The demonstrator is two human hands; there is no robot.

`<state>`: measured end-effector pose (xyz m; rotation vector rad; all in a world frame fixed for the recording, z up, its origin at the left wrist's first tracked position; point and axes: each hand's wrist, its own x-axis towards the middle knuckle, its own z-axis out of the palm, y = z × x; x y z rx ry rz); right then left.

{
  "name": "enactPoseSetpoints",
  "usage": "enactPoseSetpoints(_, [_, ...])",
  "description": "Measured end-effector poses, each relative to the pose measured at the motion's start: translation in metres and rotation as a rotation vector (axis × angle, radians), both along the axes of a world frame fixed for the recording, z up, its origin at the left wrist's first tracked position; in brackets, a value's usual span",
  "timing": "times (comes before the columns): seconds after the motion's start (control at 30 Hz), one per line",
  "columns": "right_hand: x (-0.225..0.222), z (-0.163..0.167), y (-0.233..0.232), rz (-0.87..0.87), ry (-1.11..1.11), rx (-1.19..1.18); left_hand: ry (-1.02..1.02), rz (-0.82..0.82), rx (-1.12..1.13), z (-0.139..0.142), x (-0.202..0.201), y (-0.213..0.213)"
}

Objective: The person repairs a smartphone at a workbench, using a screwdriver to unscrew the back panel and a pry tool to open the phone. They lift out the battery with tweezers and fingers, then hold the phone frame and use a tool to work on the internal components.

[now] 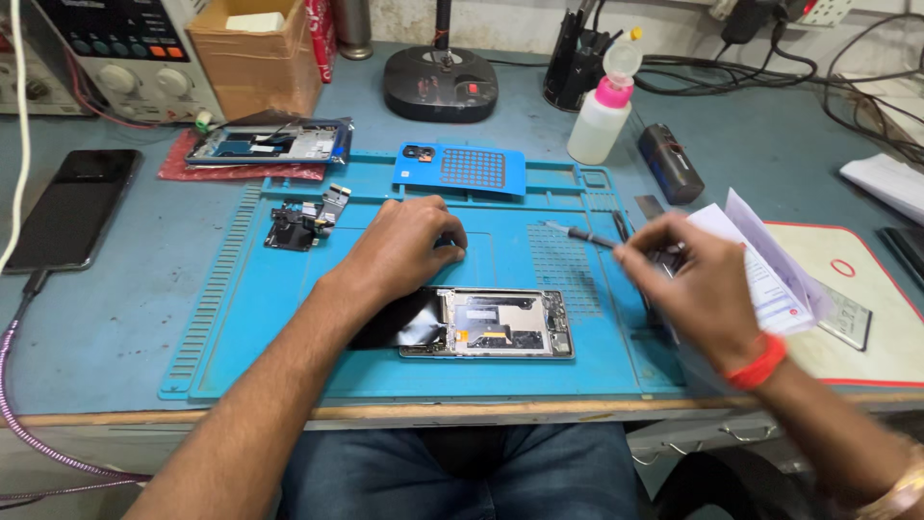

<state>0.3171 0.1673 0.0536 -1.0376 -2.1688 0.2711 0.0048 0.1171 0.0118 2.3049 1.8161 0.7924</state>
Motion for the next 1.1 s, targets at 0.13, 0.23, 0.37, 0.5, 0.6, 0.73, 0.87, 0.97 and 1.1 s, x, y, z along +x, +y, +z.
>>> enactPoseSetpoints(0.13, [-0.007, -0.033, -0.009, 0.062, -0.095, -0.003, -0.012, 0.009, 0.044, -0.006, -0.002, 0.006])
enactPoseSetpoints(0.23, [-0.009, -0.035, -0.013, 0.097, -0.183, 0.044, -0.013, 0.020, 0.026, -0.010, 0.000, 0.014])
enactPoseSetpoints(0.37, [-0.004, -0.033, -0.016, 0.140, -0.178, -0.012, -0.020, 0.013, 0.066, -0.013, 0.005, 0.021])
enactPoseSetpoints(0.5, [0.012, -0.032, 0.001, 0.013, -0.140, -0.093, -0.131, -0.045, 0.227, -0.008, 0.010, 0.008])
enactPoseSetpoints(0.6, [0.037, -0.027, 0.025, -0.004, -0.089, -0.001, -0.178, -0.073, 0.093, 0.002, 0.014, -0.014])
enactPoseSetpoints(0.73, [0.065, -0.020, 0.047, -0.209, -0.205, -0.046, -0.142, -0.221, -0.049, 0.013, 0.029, -0.050])
enactPoseSetpoints(0.87, [0.073, -0.012, 0.050, -0.268, -0.453, -0.254, -0.090, -0.244, -0.113, 0.014, 0.043, -0.069])
enactPoseSetpoints(0.97, [0.068, -0.009, 0.049, -0.321, -0.529, -0.382, -0.077, -0.227, -0.128, 0.015, 0.044, -0.069])
enactPoseSetpoints(1.1, [0.066, -0.012, 0.053, -0.384, -0.602, -0.453, -0.074, -0.229, -0.175, 0.018, 0.044, -0.067])
